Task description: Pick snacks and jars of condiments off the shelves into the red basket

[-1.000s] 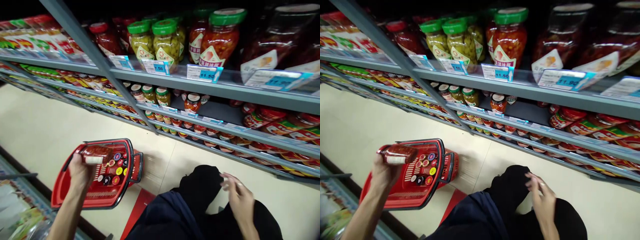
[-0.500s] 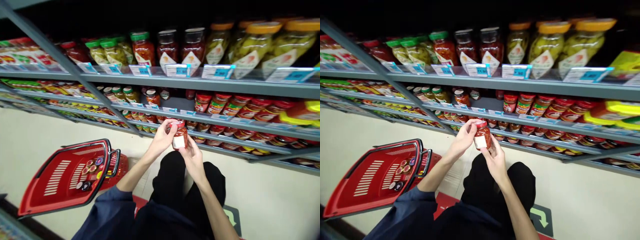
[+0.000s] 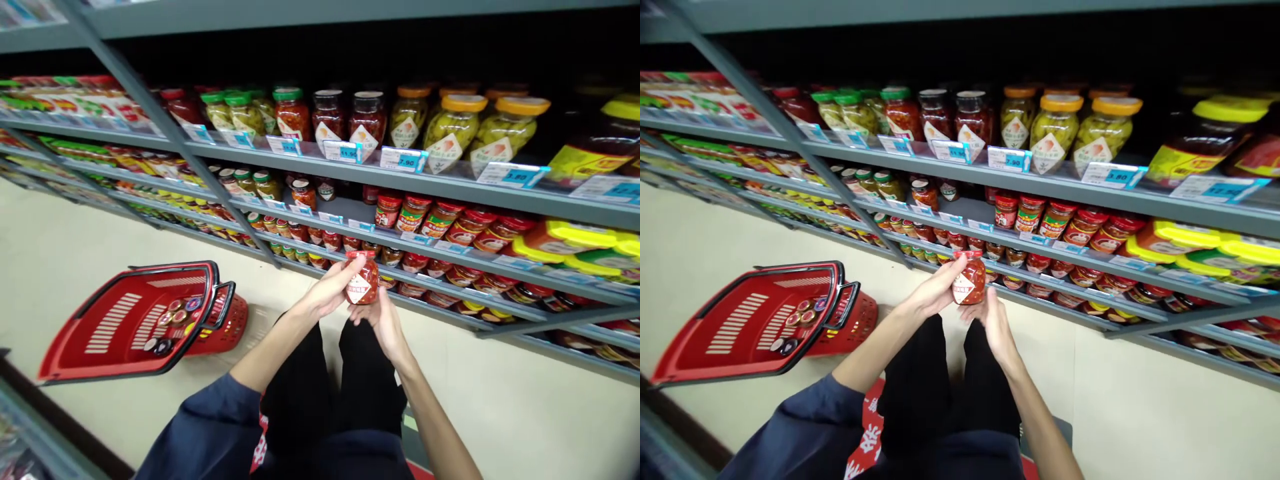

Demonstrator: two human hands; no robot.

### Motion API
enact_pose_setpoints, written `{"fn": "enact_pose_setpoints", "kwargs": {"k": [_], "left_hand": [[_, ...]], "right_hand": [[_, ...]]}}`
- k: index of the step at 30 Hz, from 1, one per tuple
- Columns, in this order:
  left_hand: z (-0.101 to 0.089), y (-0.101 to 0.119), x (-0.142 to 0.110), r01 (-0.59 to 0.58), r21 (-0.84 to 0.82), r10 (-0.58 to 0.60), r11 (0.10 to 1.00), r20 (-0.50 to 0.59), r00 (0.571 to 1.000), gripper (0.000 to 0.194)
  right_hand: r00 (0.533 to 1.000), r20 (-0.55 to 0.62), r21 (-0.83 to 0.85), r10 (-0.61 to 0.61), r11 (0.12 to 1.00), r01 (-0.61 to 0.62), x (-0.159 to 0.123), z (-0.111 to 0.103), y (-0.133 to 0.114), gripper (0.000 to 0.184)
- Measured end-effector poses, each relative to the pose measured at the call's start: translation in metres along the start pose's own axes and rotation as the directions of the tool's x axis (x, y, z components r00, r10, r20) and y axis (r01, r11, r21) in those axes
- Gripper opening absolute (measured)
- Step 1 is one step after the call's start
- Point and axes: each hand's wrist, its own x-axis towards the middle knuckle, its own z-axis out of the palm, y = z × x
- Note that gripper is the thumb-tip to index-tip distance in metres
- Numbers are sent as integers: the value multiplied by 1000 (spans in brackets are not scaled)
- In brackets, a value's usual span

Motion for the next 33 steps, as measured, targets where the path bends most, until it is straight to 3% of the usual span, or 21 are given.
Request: {"fn": "enact_pose_setpoints", "kwargs": {"k": [2, 8, 12, 16, 20, 24, 29, 33], "left_hand": [[2, 6, 1, -27, -33, 24, 999, -78, 997, 61], [-5, 6, -4, -105, -27, 101, 994, -110, 989, 62], [-20, 0, -19, -183, -119, 164, 976, -157, 974, 63], [-36, -12, -31, -195, -18, 187, 981, -214, 959, 64], [-46, -29, -27, -194, 43, 198, 980, -177, 964, 62], [-44, -39, -8, -139, 135, 152, 981, -94, 984, 63], [-27, -22, 11, -266, 148, 261, 953, 51, 964, 66], [-23, 2, 11, -405, 61, 397, 912, 114, 911, 68]], "right_hand": [[979, -122, -149, -166, 978, 148, -1, -1, -4, 60], [954, -71, -387, -290, 890, 241, 6, 0, 0, 48], [961, -36, -390, -275, 889, 240, 17, 2, 13, 46], [971, -15, -331, -238, 918, 219, 21, 6, 18, 48], [973, -51, -390, -224, 902, 187, 13, -2, 23, 49], [969, -101, -480, -227, 864, 152, 3, -25, 23, 50], [958, -45, -657, -284, 731, 186, 12, -41, -17, 54], [961, 142, -773, -238, 580, 258, 33, -30, -70, 52]]}}
